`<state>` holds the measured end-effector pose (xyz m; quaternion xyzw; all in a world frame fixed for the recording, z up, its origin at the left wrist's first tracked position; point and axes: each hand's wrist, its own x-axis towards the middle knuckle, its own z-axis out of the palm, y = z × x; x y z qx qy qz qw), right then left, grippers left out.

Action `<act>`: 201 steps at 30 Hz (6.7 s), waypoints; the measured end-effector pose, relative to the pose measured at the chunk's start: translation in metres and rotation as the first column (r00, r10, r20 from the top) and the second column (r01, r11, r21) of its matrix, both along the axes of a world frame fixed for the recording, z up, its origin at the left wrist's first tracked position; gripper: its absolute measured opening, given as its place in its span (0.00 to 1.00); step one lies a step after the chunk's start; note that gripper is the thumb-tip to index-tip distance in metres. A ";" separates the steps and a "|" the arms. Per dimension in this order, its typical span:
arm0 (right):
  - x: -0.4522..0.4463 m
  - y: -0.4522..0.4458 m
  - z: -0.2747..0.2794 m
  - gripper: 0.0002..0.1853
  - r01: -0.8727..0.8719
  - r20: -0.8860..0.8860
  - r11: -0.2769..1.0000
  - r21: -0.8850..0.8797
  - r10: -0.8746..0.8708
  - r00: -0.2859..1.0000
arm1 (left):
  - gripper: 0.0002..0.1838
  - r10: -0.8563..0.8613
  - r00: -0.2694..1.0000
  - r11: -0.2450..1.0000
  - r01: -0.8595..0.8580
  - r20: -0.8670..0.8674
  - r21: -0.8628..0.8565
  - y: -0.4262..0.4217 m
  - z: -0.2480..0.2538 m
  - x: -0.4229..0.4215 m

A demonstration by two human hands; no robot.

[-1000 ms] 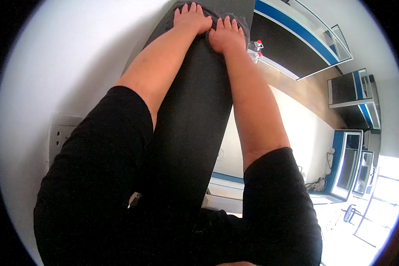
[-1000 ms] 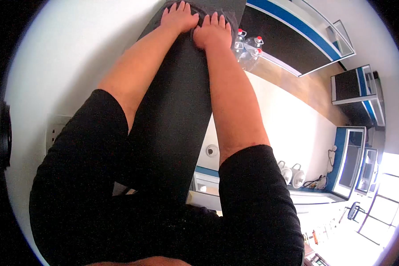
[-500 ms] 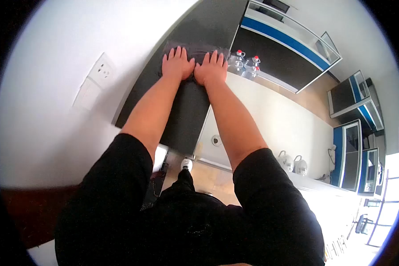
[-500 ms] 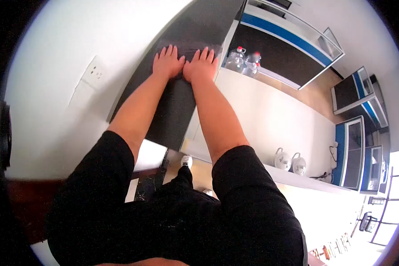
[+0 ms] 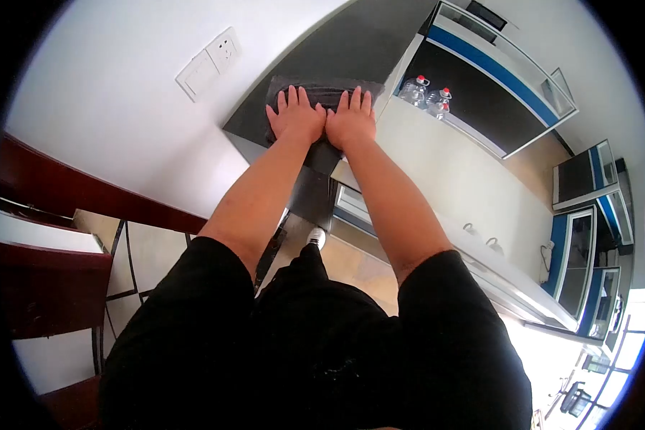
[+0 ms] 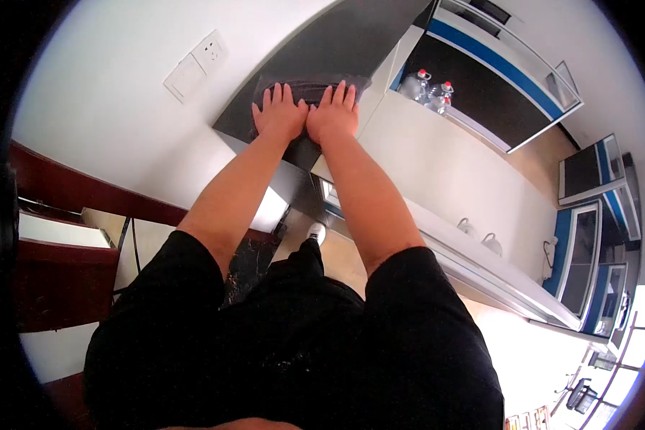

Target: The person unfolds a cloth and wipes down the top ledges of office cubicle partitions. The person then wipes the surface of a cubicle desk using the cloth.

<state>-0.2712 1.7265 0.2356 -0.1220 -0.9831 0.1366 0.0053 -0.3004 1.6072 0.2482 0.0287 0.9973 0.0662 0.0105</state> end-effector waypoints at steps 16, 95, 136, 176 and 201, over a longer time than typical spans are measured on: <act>-0.134 0.062 0.010 0.36 -0.008 -0.019 0.999 0.047 0.009 1.000 | 0.46 0.067 0.997 0.997 -0.069 0.046 0.038 0.074 0.012 -0.158; 0.234 -0.028 -0.012 0.30 -0.090 -0.113 0.990 0.107 0.102 0.988 | 0.35 -0.641 0.760 0.766 0.643 -0.109 -0.019 -0.051 -0.003 0.170; 0.715 0.528 -0.045 0.17 0.287 -0.552 0.954 0.090 -0.193 0.812 | 0.17 -0.977 0.066 0.089 0.991 0.203 0.104 0.564 0.019 0.469; 1.029 1.155 -0.078 0.11 0.418 -0.056 0.799 -0.432 -0.486 0.872 | 0.20 -0.832 -0.390 -0.231 0.891 0.395 0.391 1.203 -0.012 0.755; 0.510 1.591 -0.051 0.16 -0.298 -0.198 0.676 -0.675 0.223 0.955 | 0.17 -0.783 0.426 0.593 0.731 0.453 0.338 1.373 0.027 0.395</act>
